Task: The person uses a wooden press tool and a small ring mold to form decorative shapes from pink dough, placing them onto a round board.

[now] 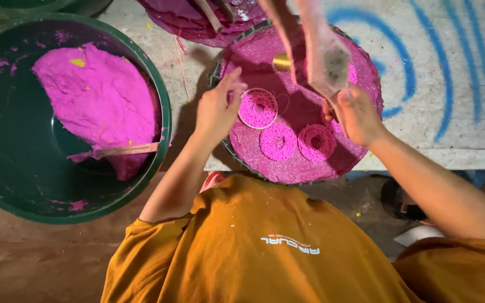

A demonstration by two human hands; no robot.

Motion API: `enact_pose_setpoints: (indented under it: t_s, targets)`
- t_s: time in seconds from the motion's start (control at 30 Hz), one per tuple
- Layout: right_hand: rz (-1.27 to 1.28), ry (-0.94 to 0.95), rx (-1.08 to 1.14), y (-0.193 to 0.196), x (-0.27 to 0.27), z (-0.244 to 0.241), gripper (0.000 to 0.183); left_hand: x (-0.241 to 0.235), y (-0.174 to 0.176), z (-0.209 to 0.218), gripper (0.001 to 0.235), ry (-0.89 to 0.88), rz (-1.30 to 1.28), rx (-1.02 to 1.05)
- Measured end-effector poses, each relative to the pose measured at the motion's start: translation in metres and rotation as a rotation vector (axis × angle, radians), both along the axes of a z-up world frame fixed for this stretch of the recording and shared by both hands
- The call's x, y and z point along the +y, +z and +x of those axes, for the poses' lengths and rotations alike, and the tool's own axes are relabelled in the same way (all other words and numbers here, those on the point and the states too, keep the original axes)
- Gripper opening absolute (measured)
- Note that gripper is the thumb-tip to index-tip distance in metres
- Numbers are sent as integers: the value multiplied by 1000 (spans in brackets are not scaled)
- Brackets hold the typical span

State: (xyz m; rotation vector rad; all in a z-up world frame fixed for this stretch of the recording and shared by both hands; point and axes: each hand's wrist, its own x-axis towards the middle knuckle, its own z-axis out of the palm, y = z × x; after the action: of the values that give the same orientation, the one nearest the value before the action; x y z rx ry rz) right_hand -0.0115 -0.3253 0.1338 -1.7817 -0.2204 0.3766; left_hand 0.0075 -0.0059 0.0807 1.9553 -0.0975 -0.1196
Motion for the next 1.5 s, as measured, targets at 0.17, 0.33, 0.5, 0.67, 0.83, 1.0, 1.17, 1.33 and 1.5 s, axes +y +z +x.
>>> enact_pose_setpoints:
  t_s: [0.17,0.33,0.5,0.67,0.83,1.0,1.17,1.33,1.5]
  targets:
    - [202,-101,-57,-2,3,-29,95,-12,21,-11,42,-121,438,-403]
    - [420,-242,-137,-14,11,-70,91,-38,24,0,83,-233,592,-376]
    - [512,-351,-201,-23,3,-101,84,-50,22,0,47,-269,572,-347]
    - [470,-423,-204,-25,-8,-117,94,-62,24,9,10,-359,466,-150]
    - [549,-533,-226,-35,-30,-128,94,1,56,15,14,-251,-242,282]
    - [590,-602,-240,-50,-55,-137,88,156,94,-19,30,-227,-1053,-105]
    - [540,-656,-217,-56,-67,-135,96,160,92,-42,30,172,-209,-248]
    - [573,-625,-216,-59,-59,-127,92,62,90,-38,76,-139,402,-321]
    - [561,-575,-225,-60,-47,-117,96,3,49,-22,110,-364,418,-208]
